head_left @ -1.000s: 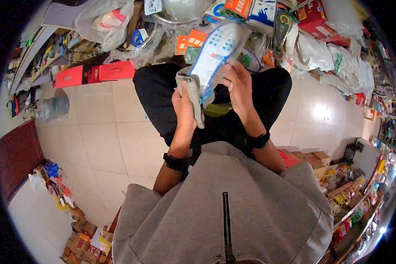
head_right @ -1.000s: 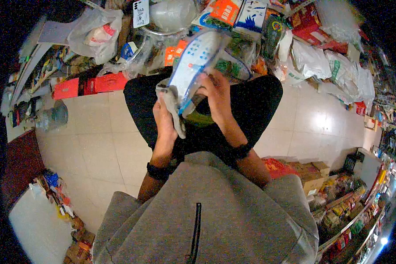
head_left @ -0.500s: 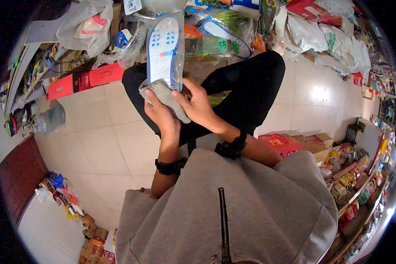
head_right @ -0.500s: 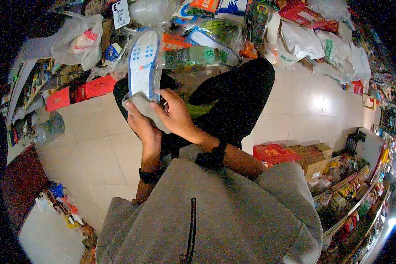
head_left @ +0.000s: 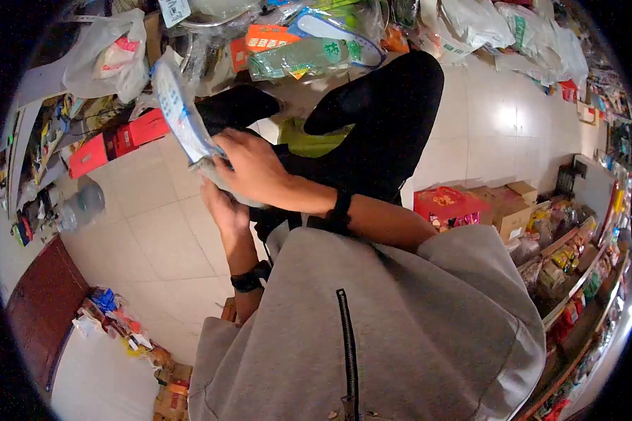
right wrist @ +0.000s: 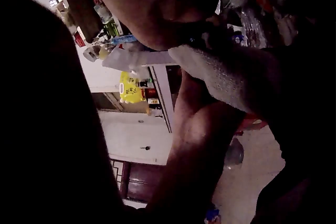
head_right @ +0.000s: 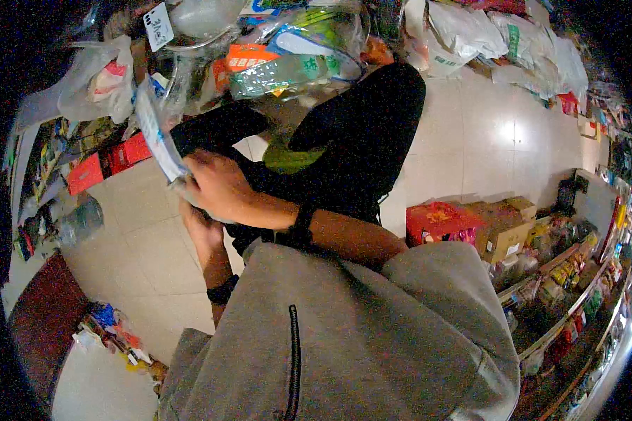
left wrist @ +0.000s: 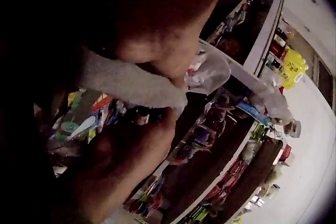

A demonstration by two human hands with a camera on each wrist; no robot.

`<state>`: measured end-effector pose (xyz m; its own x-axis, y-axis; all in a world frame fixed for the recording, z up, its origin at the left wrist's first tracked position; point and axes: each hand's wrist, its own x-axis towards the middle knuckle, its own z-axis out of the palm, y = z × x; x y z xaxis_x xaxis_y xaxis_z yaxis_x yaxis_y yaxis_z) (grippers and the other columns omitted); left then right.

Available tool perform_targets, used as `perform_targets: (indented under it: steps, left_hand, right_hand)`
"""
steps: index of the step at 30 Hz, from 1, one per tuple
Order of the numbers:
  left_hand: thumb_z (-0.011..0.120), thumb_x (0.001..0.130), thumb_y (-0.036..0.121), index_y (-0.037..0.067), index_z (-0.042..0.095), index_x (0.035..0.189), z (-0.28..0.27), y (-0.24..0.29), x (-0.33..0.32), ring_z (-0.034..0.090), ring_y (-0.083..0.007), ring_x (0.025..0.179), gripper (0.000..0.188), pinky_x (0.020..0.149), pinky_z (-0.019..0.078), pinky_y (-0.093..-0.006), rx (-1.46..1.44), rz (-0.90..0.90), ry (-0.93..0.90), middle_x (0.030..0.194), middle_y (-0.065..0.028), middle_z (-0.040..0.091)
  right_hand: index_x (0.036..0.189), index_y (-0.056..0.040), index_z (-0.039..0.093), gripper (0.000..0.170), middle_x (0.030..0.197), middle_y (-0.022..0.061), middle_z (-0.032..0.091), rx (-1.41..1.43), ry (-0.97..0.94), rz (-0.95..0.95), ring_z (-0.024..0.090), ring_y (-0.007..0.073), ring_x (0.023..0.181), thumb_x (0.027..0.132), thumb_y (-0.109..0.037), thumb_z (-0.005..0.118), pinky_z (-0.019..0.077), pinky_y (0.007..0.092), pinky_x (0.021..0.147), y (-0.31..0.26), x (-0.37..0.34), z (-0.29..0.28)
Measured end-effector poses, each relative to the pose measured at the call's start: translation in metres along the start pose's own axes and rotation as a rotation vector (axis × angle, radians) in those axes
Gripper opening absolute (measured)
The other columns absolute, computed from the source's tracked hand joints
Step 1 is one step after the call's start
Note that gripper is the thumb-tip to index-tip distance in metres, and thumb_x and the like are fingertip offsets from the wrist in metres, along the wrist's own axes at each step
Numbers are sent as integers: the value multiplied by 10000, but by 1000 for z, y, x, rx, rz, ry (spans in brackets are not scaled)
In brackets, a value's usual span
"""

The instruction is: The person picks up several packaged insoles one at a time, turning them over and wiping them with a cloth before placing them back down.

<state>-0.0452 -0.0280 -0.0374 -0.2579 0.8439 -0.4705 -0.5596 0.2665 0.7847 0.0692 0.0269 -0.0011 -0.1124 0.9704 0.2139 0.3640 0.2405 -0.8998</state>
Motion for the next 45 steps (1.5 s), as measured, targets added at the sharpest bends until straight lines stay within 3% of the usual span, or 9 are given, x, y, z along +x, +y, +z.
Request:
perform_targets:
  steps: [3, 11, 14, 20, 26, 31, 35, 42, 45]
  left_hand:
    - [425, 1024, 356, 23, 493, 1227, -1, 0, -4, 616, -214, 1016, 396, 849, 531, -376, 69, 36, 54, 1147, -111, 599]
    - [465, 1013, 356, 5, 526, 1131, 17, 5, 0, 631, -181, 898, 375, 788, 532, -346, 172, 43, 152, 1008, -93, 628]
    - [484, 1003, 374, 37, 538, 1074, 19, 14, 6, 605, -164, 873, 348, 760, 511, -328, 349, 23, 58, 958, -57, 604]
    - [561, 976, 336, 15, 597, 1090, 50, 18, 13, 582, -89, 771, 343, 678, 475, -249, 293, -36, -51, 915, -22, 634]
    - [560, 977, 258, -50, 633, 1009, 77, 6, 9, 570, -100, 772, 318, 705, 467, -274, 581, 221, -90, 871, -66, 674]
    - [556, 979, 280, -56, 632, 1003, 75, 22, 12, 559, -91, 773, 345, 703, 460, -274, 721, 167, -196, 865, -64, 670]
    - [547, 983, 304, -48, 639, 1007, 73, 22, 19, 558, -86, 777, 365, 705, 456, -265, 575, 126, -212, 874, -60, 670]
    - [544, 971, 391, 34, 599, 1114, 85, 23, 17, 596, -122, 836, 389, 738, 480, -266, 219, -117, -106, 987, -56, 640]
    - [570, 965, 277, 13, 576, 1138, 82, 25, 8, 619, -145, 914, 315, 761, 501, -277, -250, -250, -205, 1051, -71, 634]
  right_hand:
    - [958, -9, 473, 198, 768, 211, 599, 22, -129, 64, 600, 415, 697, 877, -150, 586, 471, 487, 598, -3, -1, 3]
    - [957, -13, 512, 120, 768, 215, 606, 37, -234, 30, 601, 430, 710, 885, -99, 553, 469, 497, 614, 14, 0, -13]
    - [977, -23, 553, 120, 786, 231, 613, 39, -276, 31, 599, 440, 738, 881, -95, 552, 466, 509, 649, 13, 4, -33]
    - [1003, -3, 577, 165, 799, 254, 621, 20, -342, 81, 597, 462, 792, 910, -139, 572, 466, 503, 658, 11, 18, -80]
    - [1005, -35, 538, 167, 750, 252, 623, -179, -106, 158, 604, 463, 716, 927, -183, 547, 459, 560, 654, 17, 15, -75]
    - [1046, -32, 539, 172, 766, 242, 631, -172, -100, 79, 598, 475, 730, 937, -164, 547, 460, 548, 651, 23, 14, -80]
    - [1042, -26, 537, 172, 783, 248, 628, -85, -252, 122, 593, 477, 750, 946, -169, 538, 458, 544, 664, 16, 16, -90]
    - [1065, -17, 527, 230, 807, 268, 625, -114, -251, 137, 592, 478, 760, 952, -218, 541, 460, 537, 673, 13, 16, -96]
    - [1119, -30, 517, 291, 866, 264, 645, -34, -179, 234, 618, 465, 792, 940, -255, 562, 480, 514, 694, 8, 21, -99]
